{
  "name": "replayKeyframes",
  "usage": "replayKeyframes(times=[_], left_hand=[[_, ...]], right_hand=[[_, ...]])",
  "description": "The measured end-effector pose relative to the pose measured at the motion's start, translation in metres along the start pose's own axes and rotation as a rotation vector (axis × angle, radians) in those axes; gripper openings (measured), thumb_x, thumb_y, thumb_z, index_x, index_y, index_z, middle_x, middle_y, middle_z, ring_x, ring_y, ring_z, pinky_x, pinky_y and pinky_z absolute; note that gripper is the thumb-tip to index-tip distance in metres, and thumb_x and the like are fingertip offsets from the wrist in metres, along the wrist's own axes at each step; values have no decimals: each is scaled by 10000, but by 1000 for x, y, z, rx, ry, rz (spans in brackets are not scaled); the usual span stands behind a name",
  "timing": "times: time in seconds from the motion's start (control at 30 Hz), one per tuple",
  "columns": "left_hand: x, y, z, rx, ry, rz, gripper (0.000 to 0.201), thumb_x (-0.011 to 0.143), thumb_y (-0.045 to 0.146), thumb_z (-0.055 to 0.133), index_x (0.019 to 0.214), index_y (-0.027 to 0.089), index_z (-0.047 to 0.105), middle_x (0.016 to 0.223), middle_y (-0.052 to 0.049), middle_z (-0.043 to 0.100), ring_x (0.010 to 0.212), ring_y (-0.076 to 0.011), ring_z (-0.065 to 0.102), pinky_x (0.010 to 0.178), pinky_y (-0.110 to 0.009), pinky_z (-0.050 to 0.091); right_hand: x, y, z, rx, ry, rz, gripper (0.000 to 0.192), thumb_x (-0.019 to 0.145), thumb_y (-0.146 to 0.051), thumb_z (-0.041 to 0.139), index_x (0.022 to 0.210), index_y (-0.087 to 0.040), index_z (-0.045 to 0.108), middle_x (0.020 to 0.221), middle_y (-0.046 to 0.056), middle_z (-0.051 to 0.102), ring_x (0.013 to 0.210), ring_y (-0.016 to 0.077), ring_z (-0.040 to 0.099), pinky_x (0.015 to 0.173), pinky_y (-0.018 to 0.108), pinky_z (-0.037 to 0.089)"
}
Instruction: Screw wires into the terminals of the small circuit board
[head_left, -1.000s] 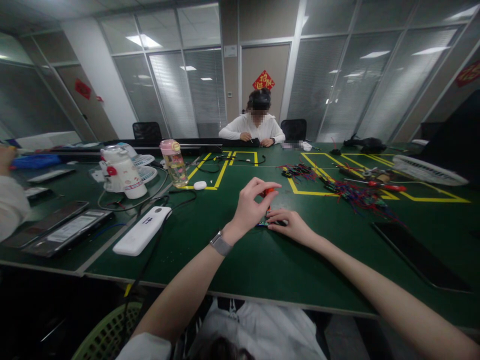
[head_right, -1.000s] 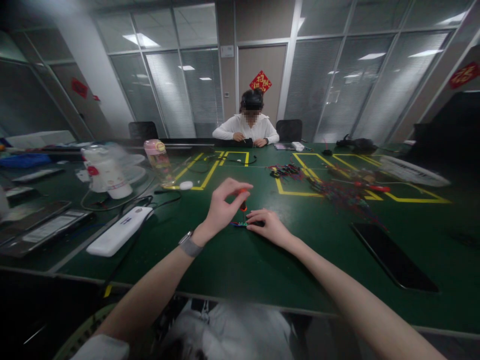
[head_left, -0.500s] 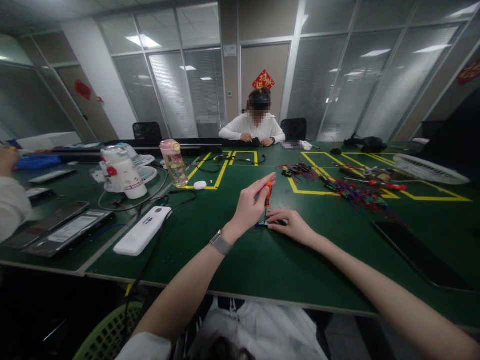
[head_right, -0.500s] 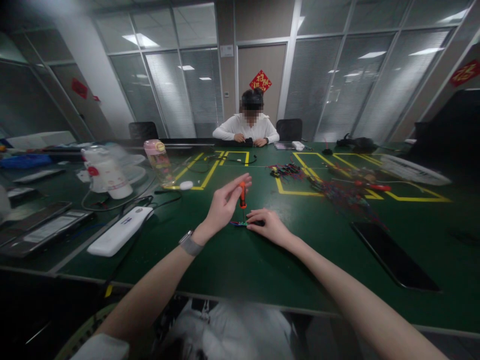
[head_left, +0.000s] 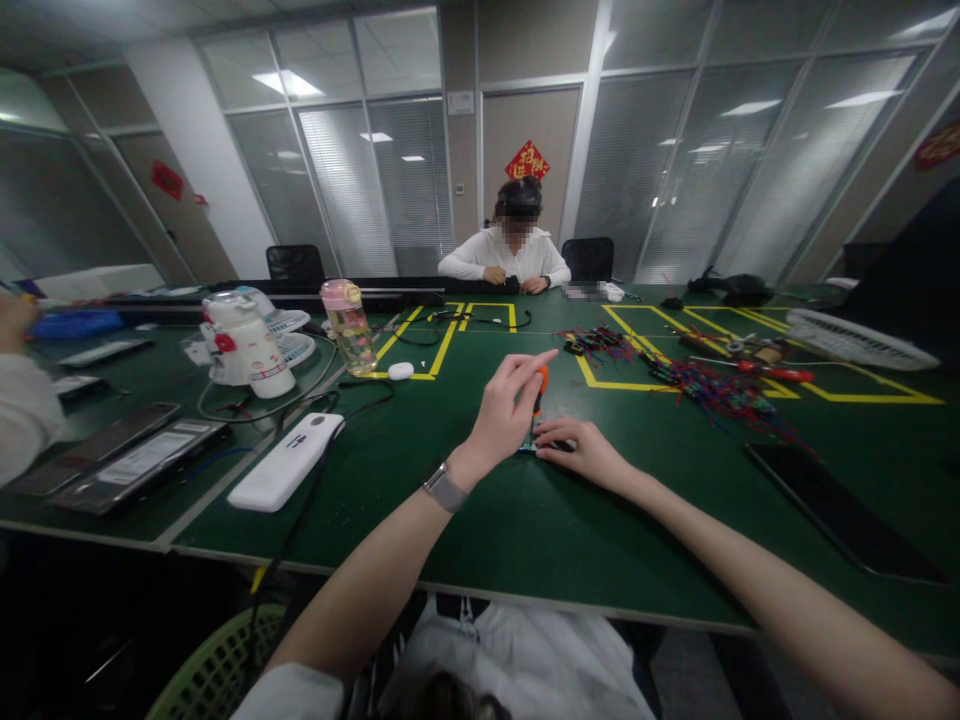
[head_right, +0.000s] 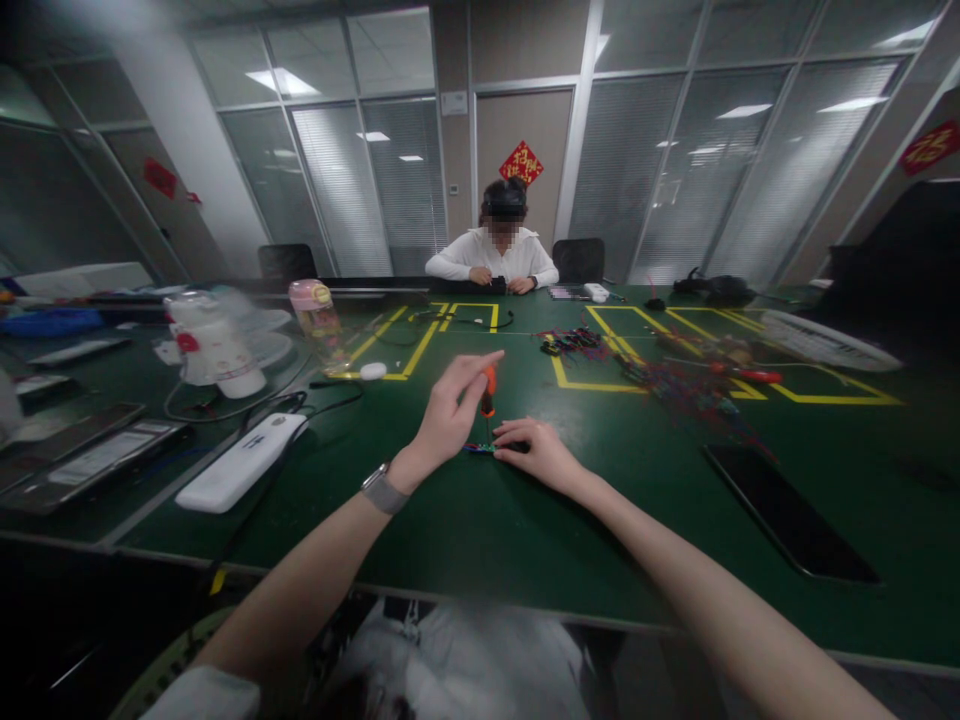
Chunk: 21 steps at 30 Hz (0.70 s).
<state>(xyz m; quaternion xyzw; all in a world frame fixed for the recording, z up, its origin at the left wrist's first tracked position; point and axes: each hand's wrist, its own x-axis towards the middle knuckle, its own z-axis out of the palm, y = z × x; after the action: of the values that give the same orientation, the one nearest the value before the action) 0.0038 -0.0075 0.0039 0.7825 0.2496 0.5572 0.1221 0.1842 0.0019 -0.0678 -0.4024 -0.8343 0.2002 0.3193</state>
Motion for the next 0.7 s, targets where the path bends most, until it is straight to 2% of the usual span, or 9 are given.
replayKeyframes(times=[0.07,0.17,0.27,0.37,0.5,0.6,0.7], left_hand=[[0,-1,0,-62,-34,4,356,982,212,360,1291,243,534,1143,-73,601,1061,-169,573,949,-341,458],[0,-4,0,-118,-47,-43,319,966,231,415,1247,242,568,1055,-65,620,914,-152,615,825,-299,516],[2,-5,-1,-55,32,-88,190,886,265,581,1050,228,669,896,-31,574,772,-125,580,678,-235,521],[3,-5,-3,4,107,-94,139,838,285,649,948,207,685,846,-17,539,754,-121,554,644,-219,505],[1,-2,-3,-22,48,-81,242,941,271,482,1116,212,639,973,-54,592,873,-143,585,726,-248,510],[-1,-3,0,-117,-21,-70,353,966,221,404,1299,227,519,1157,-84,592,1003,-162,601,819,-275,516],[-3,-3,4,-171,-51,-70,385,952,202,432,1332,235,487,1133,-77,602,903,-137,635,786,-258,531]], right_hand=[[0,0,0,-3,-1,2,144,791,-306,680,886,-240,765,1058,81,725,1041,270,647,950,466,479],[0,-1,-1,-6,-5,7,143,792,-301,681,890,-241,765,1064,81,724,1052,272,643,955,467,476],[0,-1,-1,-4,-2,4,138,797,-296,679,888,-238,765,1074,79,722,1062,269,639,969,465,468],[0,-1,0,-1,1,-3,136,794,-287,684,887,-228,765,1076,86,721,1056,266,640,970,463,468],[0,-2,-1,-6,1,-5,135,787,-273,690,889,-227,765,1065,86,725,1047,268,643,960,464,476],[0,-2,-1,-8,-4,-4,137,785,-267,690,891,-226,765,1063,85,726,1044,269,645,960,465,477],[0,-2,-1,-15,-3,-6,132,787,-264,686,884,-225,766,1059,86,727,1033,268,649,953,464,480]])
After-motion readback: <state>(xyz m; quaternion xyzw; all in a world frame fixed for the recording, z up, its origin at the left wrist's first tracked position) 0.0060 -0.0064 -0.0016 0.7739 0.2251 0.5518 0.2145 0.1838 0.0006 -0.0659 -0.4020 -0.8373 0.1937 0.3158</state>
